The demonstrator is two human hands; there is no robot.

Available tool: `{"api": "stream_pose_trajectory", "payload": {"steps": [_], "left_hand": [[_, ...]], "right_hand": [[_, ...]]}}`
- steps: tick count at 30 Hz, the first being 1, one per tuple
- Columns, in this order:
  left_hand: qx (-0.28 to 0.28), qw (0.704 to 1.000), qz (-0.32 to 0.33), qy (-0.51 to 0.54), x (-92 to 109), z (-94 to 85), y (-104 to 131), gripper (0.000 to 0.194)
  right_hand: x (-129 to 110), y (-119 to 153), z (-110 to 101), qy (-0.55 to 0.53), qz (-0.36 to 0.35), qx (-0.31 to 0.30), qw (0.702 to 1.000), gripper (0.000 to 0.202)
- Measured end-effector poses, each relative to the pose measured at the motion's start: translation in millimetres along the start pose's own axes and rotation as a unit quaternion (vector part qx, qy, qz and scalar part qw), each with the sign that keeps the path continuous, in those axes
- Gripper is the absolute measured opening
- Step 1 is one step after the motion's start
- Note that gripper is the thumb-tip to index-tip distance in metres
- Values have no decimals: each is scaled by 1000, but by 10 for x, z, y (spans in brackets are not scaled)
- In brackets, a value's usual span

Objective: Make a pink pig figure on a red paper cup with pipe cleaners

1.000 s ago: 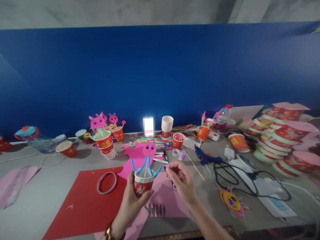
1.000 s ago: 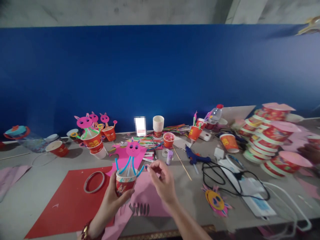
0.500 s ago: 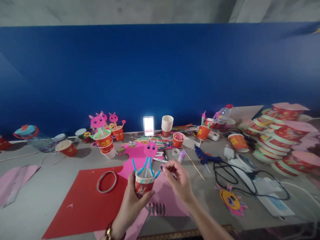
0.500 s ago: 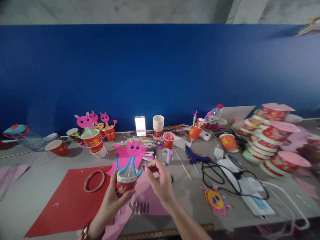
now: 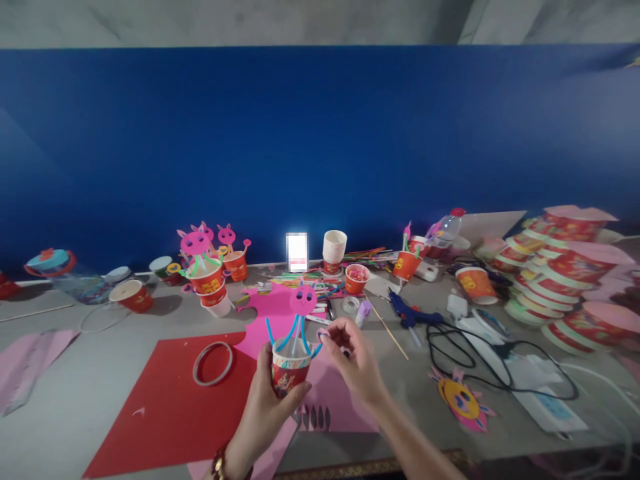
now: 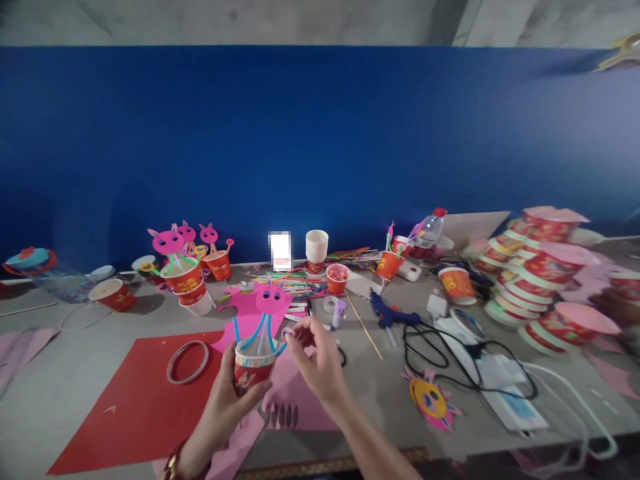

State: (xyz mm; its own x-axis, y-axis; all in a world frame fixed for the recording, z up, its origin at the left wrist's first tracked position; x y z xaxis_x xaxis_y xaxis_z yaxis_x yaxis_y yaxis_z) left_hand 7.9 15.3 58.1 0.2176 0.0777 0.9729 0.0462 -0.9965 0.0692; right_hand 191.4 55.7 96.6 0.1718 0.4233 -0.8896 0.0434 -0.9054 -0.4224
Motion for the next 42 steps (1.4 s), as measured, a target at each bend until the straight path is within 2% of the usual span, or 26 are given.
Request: {"api": "stream_pose_trajectory", "payload": {"steps": [4,15,19,42], "left_hand": [[-7,1000,-15,23,-35,13,-2,74],[1,1000,1,16,21,20,-1,67],[8,1000,9,0,-15,14,-4,70],[-1,1000,12,12,-17,30,3,67]], "right_hand": [[25,21,14,-29,4,-5,1000,17],[18,71,-27,35,-72,62,995,10],[29,80,-51,-2,-48,92,995,12],[120,92,21,-16,9,73,997,17]]}}
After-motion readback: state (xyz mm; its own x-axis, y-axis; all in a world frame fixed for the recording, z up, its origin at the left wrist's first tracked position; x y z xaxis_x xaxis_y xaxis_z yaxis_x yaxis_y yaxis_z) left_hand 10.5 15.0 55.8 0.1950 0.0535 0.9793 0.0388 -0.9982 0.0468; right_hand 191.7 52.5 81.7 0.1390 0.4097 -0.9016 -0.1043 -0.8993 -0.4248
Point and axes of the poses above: each hand's wrist, its own y-axis away from the middle knuckle, its own z-axis out of the palm, x = y × z, the point moved 3 cm from there along -y, towards the middle knuckle, and after that the axes turned 6 degrees about -z, right-handed, at the moved point
